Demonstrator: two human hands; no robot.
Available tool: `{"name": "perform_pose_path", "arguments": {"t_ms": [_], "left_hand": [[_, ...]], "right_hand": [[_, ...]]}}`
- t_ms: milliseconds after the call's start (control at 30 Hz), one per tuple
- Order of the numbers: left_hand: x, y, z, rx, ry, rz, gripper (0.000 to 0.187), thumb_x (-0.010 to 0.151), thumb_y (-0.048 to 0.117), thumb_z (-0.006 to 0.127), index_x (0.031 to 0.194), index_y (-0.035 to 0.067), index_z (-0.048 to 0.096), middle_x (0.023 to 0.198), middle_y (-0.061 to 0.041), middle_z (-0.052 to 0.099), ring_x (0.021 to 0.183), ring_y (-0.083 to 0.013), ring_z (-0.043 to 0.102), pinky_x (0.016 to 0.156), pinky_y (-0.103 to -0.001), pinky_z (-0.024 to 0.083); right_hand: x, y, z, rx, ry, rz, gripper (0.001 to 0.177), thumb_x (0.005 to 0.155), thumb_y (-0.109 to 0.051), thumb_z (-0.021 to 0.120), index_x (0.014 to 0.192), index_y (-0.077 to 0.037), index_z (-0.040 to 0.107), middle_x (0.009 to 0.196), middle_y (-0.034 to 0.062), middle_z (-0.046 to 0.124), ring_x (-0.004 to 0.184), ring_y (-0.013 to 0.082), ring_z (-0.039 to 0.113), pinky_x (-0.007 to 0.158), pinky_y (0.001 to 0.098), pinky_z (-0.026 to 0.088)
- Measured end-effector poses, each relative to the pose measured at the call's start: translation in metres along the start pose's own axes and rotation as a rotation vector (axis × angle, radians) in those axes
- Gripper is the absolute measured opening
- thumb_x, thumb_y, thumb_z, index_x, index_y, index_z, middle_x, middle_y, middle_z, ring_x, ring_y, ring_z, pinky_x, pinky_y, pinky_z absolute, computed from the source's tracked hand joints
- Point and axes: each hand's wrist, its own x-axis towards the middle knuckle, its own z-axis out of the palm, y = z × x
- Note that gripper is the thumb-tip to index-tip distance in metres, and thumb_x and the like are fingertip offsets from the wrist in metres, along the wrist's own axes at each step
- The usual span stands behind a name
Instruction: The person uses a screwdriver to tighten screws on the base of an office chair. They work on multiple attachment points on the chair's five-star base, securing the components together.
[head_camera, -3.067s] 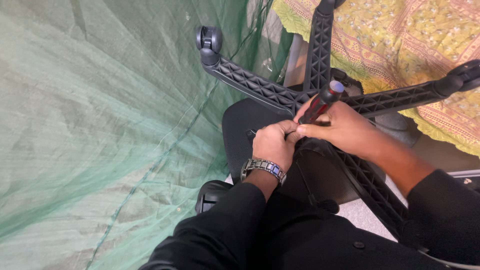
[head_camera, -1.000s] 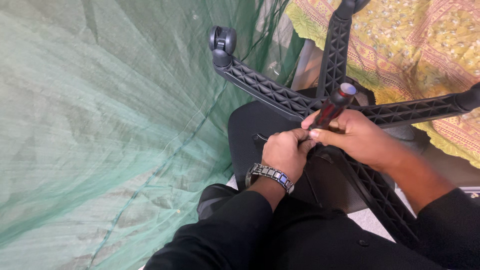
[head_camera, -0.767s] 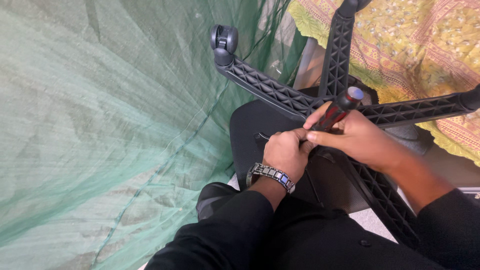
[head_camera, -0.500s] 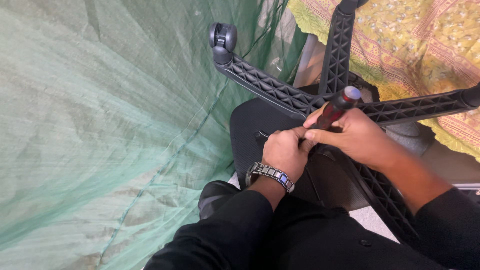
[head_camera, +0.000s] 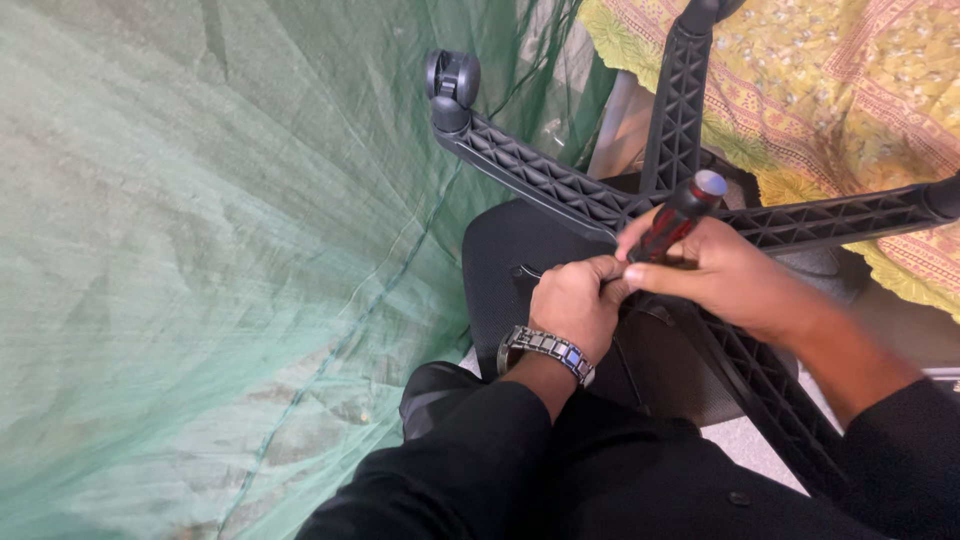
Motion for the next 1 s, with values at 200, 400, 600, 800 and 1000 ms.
{"name": "perform_pose_path", "arguments": {"t_ms": [200, 400, 600, 800, 1000], "left_hand": [[0.003, -0.003, -0.004, -0.009, -0.051, -0.059, 0.020, 0.089, 0.033, 0.073, 0.103, 0.020, 0.079, 0.087, -0.014, 0.075, 0.083, -0.0340, 0.074, 0.075, -0.045, 0.057], [0.004, -0.008, -0.006, -0.061, -0.034, -0.055, 0.021, 0.088, 0.031, 0.074, 0.105, 0.020, 0.079, 0.092, -0.014, 0.076, 0.086, -0.0338, 0.074, 0.076, -0.044, 0.057], [0.003, -0.008, -0.009, -0.022, -0.055, -0.117, 0.022, 0.088, 0.033, 0.074, 0.105, 0.019, 0.078, 0.090, -0.014, 0.076, 0.085, -0.0331, 0.074, 0.076, -0.043, 0.058], [0.002, -0.006, -0.008, -0.073, 0.011, -0.090, 0.023, 0.086, 0.032, 0.075, 0.105, 0.021, 0.080, 0.090, -0.012, 0.077, 0.083, -0.0313, 0.075, 0.075, -0.042, 0.058], [0.000, -0.007, -0.001, -0.050, 0.001, -0.089, 0.022, 0.087, 0.033, 0.076, 0.104, 0.020, 0.079, 0.088, -0.012, 0.077, 0.082, -0.0308, 0.076, 0.075, -0.042, 0.058]], "right_hand": [[0.006, 0.000, 0.002, -0.029, 0.107, 0.073, 0.034, 0.087, -0.014, 0.073, 0.119, -0.004, 0.069, 0.107, 0.0032, 0.075, 0.100, 0.0111, 0.069, 0.090, 0.0292, 0.054], [0.005, -0.009, 0.005, -0.021, 0.027, 0.065, 0.038, 0.087, -0.017, 0.070, 0.125, -0.011, 0.066, 0.104, 0.0004, 0.071, 0.099, 0.0095, 0.067, 0.085, 0.0302, 0.053], [0.013, -0.012, 0.013, -0.219, 0.100, 0.158, 0.028, 0.086, -0.015, 0.076, 0.110, -0.001, 0.072, 0.101, 0.0074, 0.077, 0.098, 0.0144, 0.069, 0.091, 0.0329, 0.054], [0.013, -0.013, 0.009, -0.073, -0.002, 0.080, 0.037, 0.085, -0.019, 0.070, 0.121, -0.009, 0.070, 0.111, 0.0024, 0.077, 0.106, 0.0109, 0.070, 0.096, 0.0302, 0.051], [0.008, -0.009, 0.008, -0.307, 0.148, 0.091, 0.034, 0.087, -0.019, 0.079, 0.112, 0.000, 0.067, 0.103, 0.0108, 0.075, 0.103, 0.0184, 0.070, 0.094, 0.0365, 0.054]]}}
